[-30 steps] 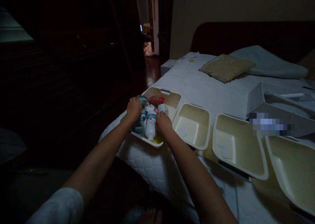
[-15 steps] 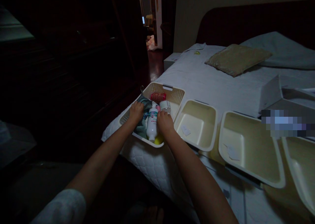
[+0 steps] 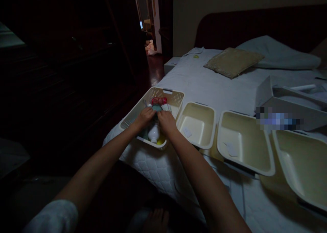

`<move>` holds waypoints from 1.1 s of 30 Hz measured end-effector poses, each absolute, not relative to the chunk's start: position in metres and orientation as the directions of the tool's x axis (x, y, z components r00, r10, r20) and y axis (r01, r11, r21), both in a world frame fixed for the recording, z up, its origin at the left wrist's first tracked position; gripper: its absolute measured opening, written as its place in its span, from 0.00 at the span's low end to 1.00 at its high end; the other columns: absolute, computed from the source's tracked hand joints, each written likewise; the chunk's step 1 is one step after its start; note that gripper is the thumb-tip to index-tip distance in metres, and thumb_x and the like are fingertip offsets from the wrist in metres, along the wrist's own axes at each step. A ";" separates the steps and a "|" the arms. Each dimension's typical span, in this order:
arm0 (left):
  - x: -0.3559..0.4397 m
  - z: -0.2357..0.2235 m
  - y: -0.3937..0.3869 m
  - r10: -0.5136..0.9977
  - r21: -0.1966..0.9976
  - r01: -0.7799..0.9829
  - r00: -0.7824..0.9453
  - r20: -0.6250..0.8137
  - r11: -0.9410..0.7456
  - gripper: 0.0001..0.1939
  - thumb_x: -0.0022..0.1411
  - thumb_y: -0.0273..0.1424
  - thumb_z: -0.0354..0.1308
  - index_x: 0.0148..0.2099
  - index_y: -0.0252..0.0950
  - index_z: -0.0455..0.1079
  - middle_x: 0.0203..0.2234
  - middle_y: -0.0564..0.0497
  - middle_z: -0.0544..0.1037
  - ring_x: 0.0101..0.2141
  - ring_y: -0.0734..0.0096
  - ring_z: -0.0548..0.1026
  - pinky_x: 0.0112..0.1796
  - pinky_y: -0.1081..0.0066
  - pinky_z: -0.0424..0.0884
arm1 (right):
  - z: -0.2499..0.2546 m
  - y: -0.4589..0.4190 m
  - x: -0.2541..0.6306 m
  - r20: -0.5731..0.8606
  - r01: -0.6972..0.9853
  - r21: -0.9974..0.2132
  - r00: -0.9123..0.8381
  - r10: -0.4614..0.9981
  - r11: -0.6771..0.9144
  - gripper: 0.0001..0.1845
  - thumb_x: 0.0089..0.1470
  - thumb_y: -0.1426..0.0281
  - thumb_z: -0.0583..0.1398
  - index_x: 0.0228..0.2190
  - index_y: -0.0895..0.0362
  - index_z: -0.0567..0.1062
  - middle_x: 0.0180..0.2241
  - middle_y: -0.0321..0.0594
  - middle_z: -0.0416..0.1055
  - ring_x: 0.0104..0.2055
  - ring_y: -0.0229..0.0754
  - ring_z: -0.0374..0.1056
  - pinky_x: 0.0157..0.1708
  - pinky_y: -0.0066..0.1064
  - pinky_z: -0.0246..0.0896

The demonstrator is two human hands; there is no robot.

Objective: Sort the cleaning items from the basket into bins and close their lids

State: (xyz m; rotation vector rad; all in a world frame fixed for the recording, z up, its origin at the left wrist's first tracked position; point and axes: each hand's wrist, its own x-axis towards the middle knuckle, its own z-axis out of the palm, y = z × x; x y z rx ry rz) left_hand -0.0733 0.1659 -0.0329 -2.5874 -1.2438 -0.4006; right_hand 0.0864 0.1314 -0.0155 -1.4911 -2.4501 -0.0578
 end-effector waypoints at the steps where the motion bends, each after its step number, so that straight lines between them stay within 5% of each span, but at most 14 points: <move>1: -0.072 -0.032 0.164 0.722 -0.105 0.781 0.613 0.321 -0.616 0.11 0.64 0.26 0.43 0.39 0.32 0.68 0.32 0.42 0.73 0.39 0.62 0.70 0.43 0.62 0.65 | -0.013 0.130 0.087 0.219 0.877 -0.108 -0.438 0.872 0.468 0.15 0.59 0.75 0.47 0.41 0.61 0.70 0.41 0.49 0.71 0.44 0.44 0.65 0.46 0.33 0.57; 11: -0.058 -0.022 0.158 0.738 -0.131 0.777 0.626 0.250 -0.615 0.10 0.63 0.26 0.45 0.42 0.32 0.67 0.32 0.42 0.75 0.36 0.62 0.73 0.38 0.66 0.65 | 0.003 0.122 0.097 0.206 0.893 -0.315 -0.266 0.942 0.322 0.11 0.57 0.74 0.48 0.38 0.59 0.68 0.39 0.46 0.71 0.41 0.42 0.67 0.38 0.28 0.57; 20: -0.033 0.029 0.157 0.805 0.182 0.848 0.374 0.460 -0.498 0.15 0.64 0.34 0.45 0.45 0.34 0.69 0.39 0.44 0.76 0.39 0.64 0.72 0.40 0.69 0.64 | 0.037 0.131 0.108 0.449 0.803 -0.551 0.056 0.892 0.226 0.18 0.57 0.77 0.41 0.45 0.59 0.63 0.43 0.48 0.67 0.44 0.43 0.62 0.42 0.33 0.56; 25: -0.008 0.056 0.164 0.797 0.291 0.776 0.406 0.447 -0.559 0.14 0.59 0.36 0.50 0.34 0.33 0.73 0.29 0.45 0.76 0.32 0.67 0.71 0.34 0.70 0.62 | 0.051 0.127 0.132 0.489 0.865 -0.481 0.129 0.863 0.143 0.18 0.58 0.76 0.41 0.44 0.60 0.64 0.43 0.49 0.65 0.43 0.44 0.61 0.41 0.32 0.55; 33: 0.047 0.080 0.170 0.865 0.589 0.665 0.184 0.467 -0.459 0.14 0.53 0.36 0.53 0.20 0.33 0.65 0.15 0.55 0.62 0.23 0.75 0.60 0.27 0.72 0.54 | 0.059 0.117 0.184 0.572 0.929 -0.339 0.079 0.816 0.148 0.16 0.61 0.67 0.43 0.42 0.59 0.66 0.41 0.48 0.65 0.41 0.45 0.61 0.38 0.32 0.54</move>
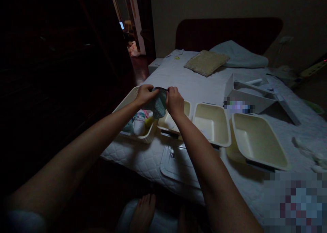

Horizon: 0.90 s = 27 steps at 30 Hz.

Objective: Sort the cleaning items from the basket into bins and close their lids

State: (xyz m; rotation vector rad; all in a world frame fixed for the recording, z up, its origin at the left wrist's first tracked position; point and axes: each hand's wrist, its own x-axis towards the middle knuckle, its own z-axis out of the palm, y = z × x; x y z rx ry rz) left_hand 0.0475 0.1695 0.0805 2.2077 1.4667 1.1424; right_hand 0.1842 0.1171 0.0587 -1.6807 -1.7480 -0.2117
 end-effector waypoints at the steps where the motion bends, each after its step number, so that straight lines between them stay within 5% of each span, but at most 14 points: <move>1: 0.052 0.083 0.170 0.860 0.590 0.654 0.198 0.470 -0.474 0.13 0.52 0.35 0.54 0.21 0.32 0.66 0.15 0.55 0.62 0.23 0.74 0.60 0.27 0.73 0.54 | 0.058 0.116 0.191 0.577 0.930 -0.328 0.059 0.815 0.165 0.15 0.60 0.68 0.43 0.41 0.59 0.66 0.40 0.48 0.65 0.41 0.45 0.61 0.39 0.32 0.54; 6: 0.073 0.091 0.170 0.830 0.589 0.594 0.294 0.474 -0.547 0.10 0.49 0.33 0.55 0.23 0.31 0.67 0.18 0.54 0.64 0.26 0.74 0.62 0.30 0.72 0.56 | 0.058 0.111 0.217 0.596 0.902 -0.375 0.057 0.801 0.215 0.13 0.58 0.72 0.43 0.39 0.59 0.65 0.39 0.47 0.65 0.42 0.44 0.60 0.42 0.33 0.54; 13: 0.106 0.083 0.149 0.832 0.762 0.372 0.401 0.383 -0.530 0.13 0.46 0.37 0.59 0.22 0.32 0.64 0.15 0.58 0.59 0.22 0.78 0.58 0.25 0.74 0.53 | 0.060 0.101 0.229 0.586 0.838 -0.543 0.322 0.744 0.065 0.18 0.58 0.75 0.39 0.43 0.59 0.63 0.41 0.47 0.65 0.44 0.43 0.61 0.42 0.32 0.55; 21: 0.111 0.073 0.129 0.822 0.807 0.355 0.508 0.258 -0.472 0.16 0.48 0.37 0.57 0.17 0.35 0.57 0.14 0.59 0.54 0.21 0.79 0.55 0.24 0.74 0.49 | 0.058 0.077 0.246 0.598 0.932 -0.349 0.140 0.790 0.099 0.17 0.61 0.68 0.42 0.42 0.58 0.66 0.42 0.46 0.66 0.41 0.44 0.62 0.38 0.32 0.55; 27: 0.118 0.082 0.130 0.826 0.812 0.293 0.440 0.354 -0.504 0.15 0.47 0.38 0.60 0.22 0.33 0.62 0.16 0.58 0.60 0.22 0.78 0.58 0.25 0.74 0.53 | 0.063 0.070 0.255 0.633 0.958 -0.276 0.122 0.764 0.076 0.17 0.62 0.63 0.43 0.41 0.57 0.66 0.40 0.44 0.66 0.38 0.42 0.62 0.34 0.30 0.54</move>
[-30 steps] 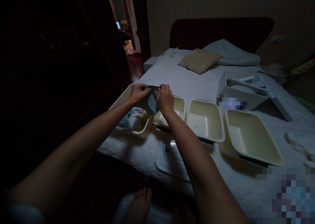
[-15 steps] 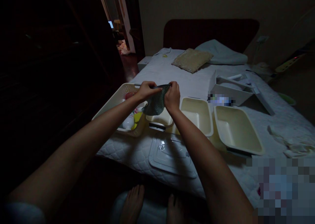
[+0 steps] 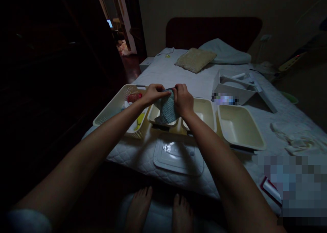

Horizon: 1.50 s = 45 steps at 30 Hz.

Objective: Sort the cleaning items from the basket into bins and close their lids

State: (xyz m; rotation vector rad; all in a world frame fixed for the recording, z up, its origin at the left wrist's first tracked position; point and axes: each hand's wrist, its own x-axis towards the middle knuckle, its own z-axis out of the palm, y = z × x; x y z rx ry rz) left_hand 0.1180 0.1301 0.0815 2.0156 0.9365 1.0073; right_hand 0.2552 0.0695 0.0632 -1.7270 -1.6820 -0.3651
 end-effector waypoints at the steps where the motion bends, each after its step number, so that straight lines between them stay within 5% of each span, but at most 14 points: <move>1: 0.119 0.084 0.131 0.815 0.783 0.316 0.437 0.381 -0.536 0.15 0.47 0.39 0.60 0.22 0.32 0.63 0.16 0.57 0.61 0.23 0.78 0.59 0.26 0.74 0.53 | 0.065 0.069 0.256 0.648 0.958 -0.276 0.130 0.751 0.073 0.17 0.62 0.63 0.43 0.40 0.57 0.66 0.40 0.44 0.66 0.37 0.42 0.62 0.33 0.30 0.53; 7: 0.112 0.099 0.127 0.735 0.526 0.513 0.448 0.510 -0.678 0.18 0.53 0.44 0.57 0.26 0.33 0.67 0.19 0.53 0.67 0.24 0.74 0.62 0.27 0.72 0.54 | 0.084 0.063 0.256 0.742 0.952 -0.291 0.165 0.650 0.090 0.18 0.63 0.60 0.41 0.38 0.56 0.65 0.38 0.44 0.65 0.36 0.43 0.62 0.30 0.30 0.52; 12: 0.103 0.097 0.125 0.710 0.429 0.577 0.459 0.534 -0.695 0.15 0.55 0.42 0.57 0.29 0.33 0.70 0.22 0.52 0.71 0.26 0.73 0.64 0.28 0.72 0.55 | 0.093 0.060 0.260 0.762 0.951 -0.303 0.202 0.616 0.063 0.19 0.63 0.60 0.40 0.38 0.56 0.65 0.38 0.45 0.65 0.36 0.44 0.63 0.31 0.31 0.53; 19: 0.097 0.087 0.136 0.704 0.424 0.575 0.455 0.545 -0.700 0.12 0.56 0.37 0.57 0.28 0.33 0.71 0.23 0.50 0.73 0.27 0.72 0.67 0.31 0.71 0.59 | 0.087 0.066 0.276 0.777 0.944 -0.326 0.242 0.581 0.044 0.19 0.63 0.61 0.40 0.38 0.56 0.65 0.38 0.45 0.63 0.37 0.44 0.62 0.32 0.32 0.54; 23: 0.104 0.084 0.139 0.673 0.448 0.509 0.469 0.572 -0.735 0.03 0.50 0.27 0.58 0.29 0.32 0.71 0.26 0.50 0.74 0.29 0.72 0.69 0.34 0.72 0.62 | 0.083 0.071 0.273 0.778 0.928 -0.359 0.241 0.581 0.095 0.19 0.62 0.60 0.40 0.37 0.56 0.65 0.37 0.44 0.63 0.36 0.43 0.62 0.33 0.32 0.55; 26: 0.112 0.086 0.135 0.667 0.498 0.444 0.498 0.554 -0.745 0.04 0.47 0.21 0.57 0.29 0.32 0.71 0.26 0.51 0.73 0.29 0.74 0.69 0.33 0.73 0.64 | 0.082 0.075 0.269 0.769 0.910 -0.392 0.243 0.591 0.136 0.19 0.62 0.60 0.40 0.37 0.55 0.65 0.36 0.44 0.63 0.37 0.43 0.62 0.34 0.33 0.55; 34: 0.118 0.081 0.133 0.746 0.651 0.382 0.460 0.481 -0.656 0.04 0.52 0.25 0.55 0.32 0.32 0.70 0.25 0.52 0.73 0.26 0.76 0.67 0.31 0.73 0.65 | 0.075 0.076 0.274 0.736 0.899 -0.424 0.271 0.621 0.111 0.18 0.62 0.60 0.41 0.37 0.55 0.64 0.36 0.43 0.62 0.37 0.43 0.61 0.34 0.32 0.53; 45: 0.070 0.062 0.150 0.791 0.566 0.555 0.469 0.393 -0.610 0.09 0.49 0.23 0.53 0.33 0.32 0.72 0.28 0.49 0.76 0.33 0.68 0.72 0.37 0.69 0.66 | 0.068 0.064 0.287 0.695 0.908 -0.419 0.337 0.636 -0.022 0.17 0.62 0.62 0.42 0.38 0.56 0.65 0.38 0.43 0.62 0.36 0.41 0.60 0.34 0.32 0.53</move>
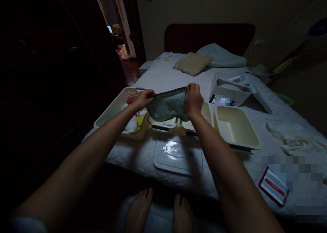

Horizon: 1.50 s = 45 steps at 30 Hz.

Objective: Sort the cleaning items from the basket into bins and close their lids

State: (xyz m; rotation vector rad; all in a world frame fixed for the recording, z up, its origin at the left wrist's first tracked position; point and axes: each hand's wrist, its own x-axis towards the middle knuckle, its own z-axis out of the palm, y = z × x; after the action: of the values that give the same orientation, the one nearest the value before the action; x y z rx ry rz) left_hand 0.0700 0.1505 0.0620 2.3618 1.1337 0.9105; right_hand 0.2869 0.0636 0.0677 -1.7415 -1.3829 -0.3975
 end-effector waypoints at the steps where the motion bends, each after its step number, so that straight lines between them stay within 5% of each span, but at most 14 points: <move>1: 0.065 0.062 0.152 0.801 0.587 0.548 0.455 0.388 -0.596 0.09 0.48 0.22 0.53 0.33 0.32 0.72 0.28 0.49 0.76 0.33 0.67 0.72 0.38 0.69 0.67 | 0.066 0.063 0.289 0.694 0.903 -0.428 0.351 0.628 -0.032 0.17 0.62 0.62 0.42 0.38 0.57 0.65 0.38 0.43 0.62 0.36 0.41 0.60 0.35 0.32 0.53; 5: 0.048 0.062 0.155 0.861 0.747 0.445 0.369 0.349 -0.494 0.05 0.44 0.23 0.55 0.28 0.32 0.70 0.23 0.54 0.73 0.31 0.70 0.71 0.37 0.69 0.67 | 0.058 0.062 0.301 0.713 0.886 -0.463 0.396 0.579 -0.036 0.15 0.61 0.63 0.44 0.37 0.57 0.66 0.37 0.42 0.62 0.36 0.40 0.60 0.35 0.32 0.54; 9: 0.039 0.064 0.153 0.945 0.962 0.117 0.251 0.211 -0.246 0.08 0.42 0.28 0.61 0.27 0.33 0.66 0.21 0.55 0.71 0.27 0.73 0.72 0.36 0.68 0.69 | 0.054 0.060 0.313 0.736 0.854 -0.519 0.461 0.496 -0.025 0.13 0.60 0.63 0.46 0.35 0.57 0.65 0.35 0.42 0.63 0.36 0.42 0.60 0.36 0.34 0.55; 13: 0.036 0.068 0.150 0.966 0.986 -0.106 0.212 0.150 -0.130 0.13 0.44 0.32 0.63 0.30 0.34 0.64 0.26 0.51 0.74 0.31 0.73 0.75 0.39 0.67 0.70 | 0.057 0.054 0.321 0.723 0.827 -0.560 0.518 0.458 -0.050 0.15 0.61 0.61 0.44 0.35 0.56 0.65 0.36 0.45 0.65 0.37 0.44 0.59 0.36 0.36 0.53; 27: 0.088 0.066 0.128 0.863 0.958 0.089 0.462 0.203 -0.273 0.31 0.40 0.25 0.65 0.50 0.33 0.65 0.52 0.37 0.68 0.52 0.60 0.66 0.48 0.62 0.65 | 0.065 0.048 0.274 0.725 0.947 -0.296 0.137 0.675 0.126 0.16 0.61 0.60 0.43 0.36 0.55 0.66 0.36 0.41 0.66 0.34 0.41 0.61 0.30 0.30 0.49; 36: 0.108 0.067 0.120 0.799 0.918 0.141 0.551 0.239 -0.372 0.07 0.47 0.22 0.59 0.32 0.30 0.69 0.29 0.47 0.76 0.32 0.73 0.73 0.38 0.68 0.68 | 0.068 0.042 0.263 0.683 0.968 -0.201 0.026 0.730 0.153 0.13 0.60 0.63 0.46 0.37 0.53 0.67 0.35 0.39 0.67 0.30 0.39 0.61 0.26 0.28 0.46; 42: 0.102 0.066 0.117 0.812 0.886 0.254 0.549 0.199 -0.389 0.00 0.49 0.23 0.56 0.27 0.31 0.67 0.21 0.53 0.71 0.26 0.76 0.68 0.33 0.72 0.65 | 0.064 0.042 0.269 0.697 0.963 -0.228 0.056 0.715 0.146 0.12 0.60 0.64 0.46 0.37 0.53 0.67 0.35 0.39 0.67 0.30 0.39 0.60 0.27 0.28 0.47; 45: 0.099 0.070 0.116 0.850 0.876 0.308 0.493 0.188 -0.372 0.05 0.52 0.26 0.53 0.25 0.33 0.63 0.19 0.56 0.66 0.23 0.77 0.65 0.28 0.74 0.62 | 0.063 0.044 0.272 0.700 0.960 -0.242 0.073 0.710 0.140 0.13 0.60 0.63 0.46 0.37 0.54 0.67 0.35 0.39 0.67 0.31 0.39 0.60 0.28 0.29 0.48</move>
State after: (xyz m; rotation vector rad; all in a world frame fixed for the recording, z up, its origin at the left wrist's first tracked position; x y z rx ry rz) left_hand 0.0985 0.1157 0.0703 1.9127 0.9590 0.8292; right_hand 0.2721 0.0437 0.0632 -1.6269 -1.6928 -0.4362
